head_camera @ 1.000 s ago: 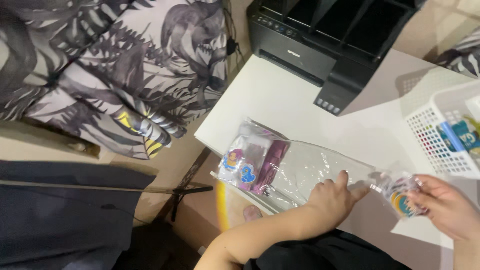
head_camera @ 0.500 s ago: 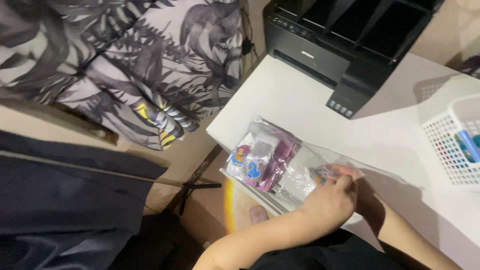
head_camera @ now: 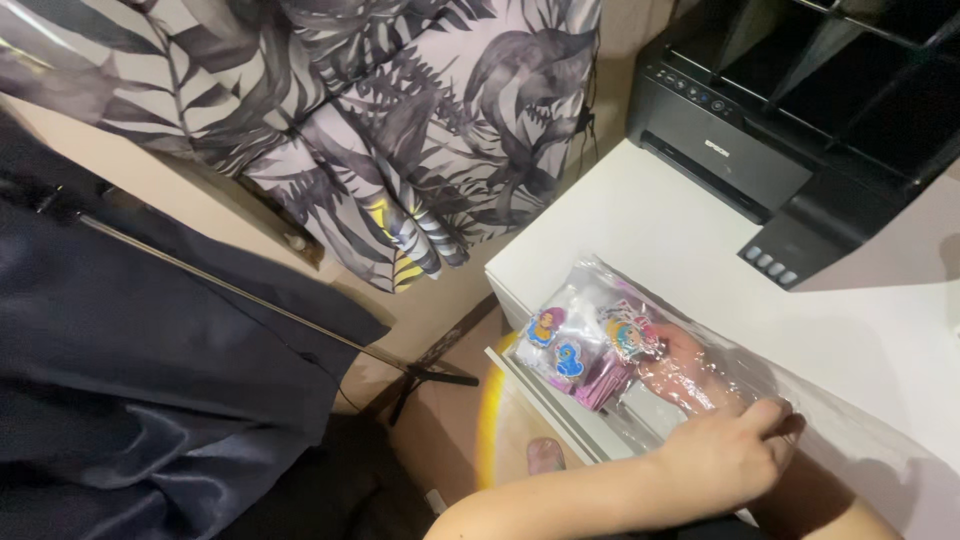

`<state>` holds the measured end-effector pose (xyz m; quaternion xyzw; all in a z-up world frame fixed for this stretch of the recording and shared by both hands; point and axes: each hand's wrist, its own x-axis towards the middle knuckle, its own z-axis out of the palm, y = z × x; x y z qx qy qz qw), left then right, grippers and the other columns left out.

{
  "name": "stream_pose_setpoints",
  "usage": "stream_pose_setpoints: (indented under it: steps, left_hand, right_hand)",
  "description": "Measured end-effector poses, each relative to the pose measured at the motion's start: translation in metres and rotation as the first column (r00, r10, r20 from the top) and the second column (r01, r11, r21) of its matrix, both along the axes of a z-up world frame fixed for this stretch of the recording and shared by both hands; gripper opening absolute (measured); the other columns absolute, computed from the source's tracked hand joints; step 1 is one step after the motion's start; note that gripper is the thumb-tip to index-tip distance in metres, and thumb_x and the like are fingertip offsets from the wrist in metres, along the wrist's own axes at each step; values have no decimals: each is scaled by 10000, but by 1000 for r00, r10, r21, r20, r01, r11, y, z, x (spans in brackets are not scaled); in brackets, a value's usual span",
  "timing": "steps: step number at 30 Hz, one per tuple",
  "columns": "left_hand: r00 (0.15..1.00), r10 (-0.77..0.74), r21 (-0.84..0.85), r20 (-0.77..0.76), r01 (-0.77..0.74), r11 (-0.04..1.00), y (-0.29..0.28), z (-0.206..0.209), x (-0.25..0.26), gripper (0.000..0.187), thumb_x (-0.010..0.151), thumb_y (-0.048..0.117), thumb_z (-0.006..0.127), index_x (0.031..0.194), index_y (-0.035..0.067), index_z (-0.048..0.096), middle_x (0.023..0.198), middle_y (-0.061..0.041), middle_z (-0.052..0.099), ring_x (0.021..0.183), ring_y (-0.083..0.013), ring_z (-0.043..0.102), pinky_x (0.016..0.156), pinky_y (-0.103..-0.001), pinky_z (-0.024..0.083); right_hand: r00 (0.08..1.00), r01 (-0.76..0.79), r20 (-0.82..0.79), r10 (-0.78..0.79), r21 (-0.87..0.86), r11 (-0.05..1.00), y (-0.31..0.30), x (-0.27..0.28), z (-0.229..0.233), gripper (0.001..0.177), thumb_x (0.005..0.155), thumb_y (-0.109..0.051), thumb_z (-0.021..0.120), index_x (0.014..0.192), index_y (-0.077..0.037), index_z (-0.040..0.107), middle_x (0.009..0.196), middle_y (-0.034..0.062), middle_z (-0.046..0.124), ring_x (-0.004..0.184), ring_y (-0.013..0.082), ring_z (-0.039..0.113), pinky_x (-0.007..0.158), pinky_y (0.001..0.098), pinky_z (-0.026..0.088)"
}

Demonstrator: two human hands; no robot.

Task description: The person places several cartoon stickers into a small plastic bag, seals the bag, puts it into a larger plastic mailer bag along with a purple package, and then places the mailer on a storage shelf.

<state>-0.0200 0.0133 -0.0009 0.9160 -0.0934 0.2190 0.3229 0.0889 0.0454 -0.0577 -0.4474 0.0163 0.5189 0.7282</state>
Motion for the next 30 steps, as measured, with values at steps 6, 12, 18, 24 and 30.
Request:
stream_pose_setpoints:
  steps: [6, 12, 18, 24, 30]
  left_hand:
    - [938, -68, -144, -341, 19, 989, 5, 2, 3, 402, 985, 269, 292, 1309, 114, 473, 1304, -97, 460, 907, -462, 546, 794, -616, 391]
    - [969, -209, -17, -134, 208, 978, 12, -10, -3, 326, 999, 178, 383, 1273, 50, 506, 1276, -169, 474, 863, -472, 560, 766, -578, 451]
    - [846, -277, -106, -455, 258, 960, 24, 4, -4, 457, 975, 297, 221, 1356, 121, 403, 1383, -100, 404, 1075, -450, 489, 951, -564, 359]
    - [926, -366, -71, -96, 360, 930, 38, -13, -15, 490, 905, 49, 434, 1386, -21, 381, 1340, -195, 359, 905, -509, 492, 786, -602, 417]
    - [923, -383, -134, 26, 383, 914, 54, 22, -16, 416, 928, 44, 400, 1323, -87, 402, 1302, -254, 409, 1031, -473, 496, 895, -511, 431]
  right_hand:
    - [971, 165, -193, -140, 121, 979, -9, -15, -17, 473, 833, -220, 461, 1259, -14, 454, 1217, 150, 531, 1124, 263, 499, 989, 385, 384]
    - [937, 320, -123, -326, -65, 945, 20, -1, -59, 304, 859, -215, 563, 1143, -107, 549, 1151, 65, 598, 1050, 178, 560, 822, 282, 422]
    - [938, 345, 42, -345, -239, 908, 40, 8, -55, 193, 826, -196, 647, 1008, -146, 610, 1026, 26, 631, 873, 215, 585, 749, 272, 461]
    - [940, 335, 86, -330, -57, 940, 23, -28, -3, 147, 880, -100, 580, 969, 14, 607, 917, 161, 645, 818, 254, 615, 704, 339, 510]
    - [896, 419, 265, -357, -234, 877, 60, -9, -23, 105, 808, 32, 654, 847, 55, 559, 691, 229, 607, 562, 270, 572, 511, 346, 489]
